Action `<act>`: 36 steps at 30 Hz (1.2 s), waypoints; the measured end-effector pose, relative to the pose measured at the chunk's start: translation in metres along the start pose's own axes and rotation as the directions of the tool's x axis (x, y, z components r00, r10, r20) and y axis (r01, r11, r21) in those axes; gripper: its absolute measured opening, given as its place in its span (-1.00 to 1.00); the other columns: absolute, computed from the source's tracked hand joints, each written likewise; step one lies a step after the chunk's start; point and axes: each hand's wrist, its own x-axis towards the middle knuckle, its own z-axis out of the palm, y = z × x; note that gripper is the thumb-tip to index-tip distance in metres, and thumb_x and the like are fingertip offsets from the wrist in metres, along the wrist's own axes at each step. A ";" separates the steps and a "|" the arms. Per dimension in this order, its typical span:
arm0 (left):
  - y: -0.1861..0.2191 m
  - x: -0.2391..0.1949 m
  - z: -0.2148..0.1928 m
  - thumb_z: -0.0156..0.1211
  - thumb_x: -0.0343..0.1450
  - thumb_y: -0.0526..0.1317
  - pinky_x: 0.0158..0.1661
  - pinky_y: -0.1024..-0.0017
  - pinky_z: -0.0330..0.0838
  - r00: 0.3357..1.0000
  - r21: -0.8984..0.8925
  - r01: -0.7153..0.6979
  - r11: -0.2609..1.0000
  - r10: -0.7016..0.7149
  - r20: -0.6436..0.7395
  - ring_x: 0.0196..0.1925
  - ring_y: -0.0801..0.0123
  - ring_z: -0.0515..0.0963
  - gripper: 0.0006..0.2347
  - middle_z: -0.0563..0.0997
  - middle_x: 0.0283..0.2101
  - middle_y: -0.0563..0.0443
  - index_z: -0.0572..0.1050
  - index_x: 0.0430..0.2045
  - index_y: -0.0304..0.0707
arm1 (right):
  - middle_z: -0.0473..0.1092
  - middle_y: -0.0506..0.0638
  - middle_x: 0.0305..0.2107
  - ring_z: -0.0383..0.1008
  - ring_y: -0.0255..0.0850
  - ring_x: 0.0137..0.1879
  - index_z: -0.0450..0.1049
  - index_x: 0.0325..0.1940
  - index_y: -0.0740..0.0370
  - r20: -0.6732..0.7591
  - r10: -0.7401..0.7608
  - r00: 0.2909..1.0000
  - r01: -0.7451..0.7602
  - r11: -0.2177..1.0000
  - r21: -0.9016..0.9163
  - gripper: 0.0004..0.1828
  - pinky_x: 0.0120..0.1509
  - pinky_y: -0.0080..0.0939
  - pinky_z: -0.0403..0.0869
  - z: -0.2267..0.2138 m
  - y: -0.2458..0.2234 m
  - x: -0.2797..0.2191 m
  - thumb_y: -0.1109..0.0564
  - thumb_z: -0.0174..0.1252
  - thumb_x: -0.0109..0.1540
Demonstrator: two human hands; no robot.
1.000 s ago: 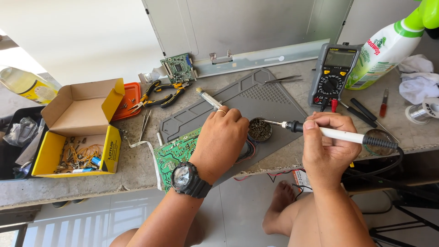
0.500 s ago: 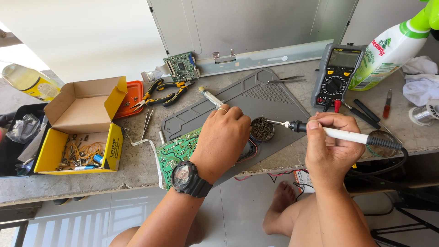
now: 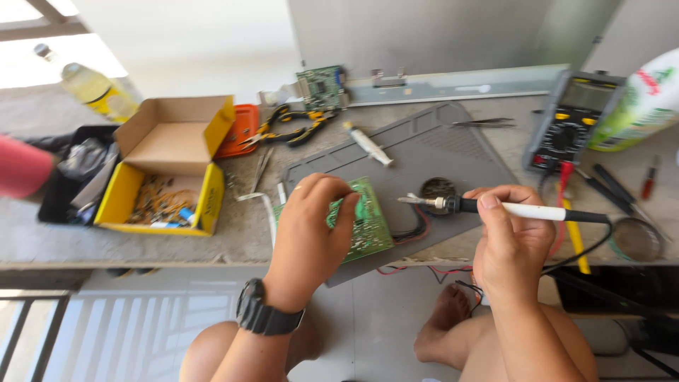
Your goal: The person solders a green circuit board using a soldering iron and solder wire. They repeatedly apply solder to various points on the board while holding it with their left hand.
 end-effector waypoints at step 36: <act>-0.045 -0.110 -0.023 0.27 0.57 -0.32 0.07 0.27 0.65 0.802 -0.439 0.456 0.774 -0.571 -0.173 0.23 0.12 0.79 -0.93 0.71 0.22 -0.17 0.55 -0.32 -0.23 | 0.40 0.33 -0.29 0.64 0.16 0.02 0.38 -0.03 0.31 0.139 -0.214 0.967 0.215 0.977 0.002 -0.85 0.71 0.34 0.83 0.060 0.049 -0.078 0.21 0.20 0.41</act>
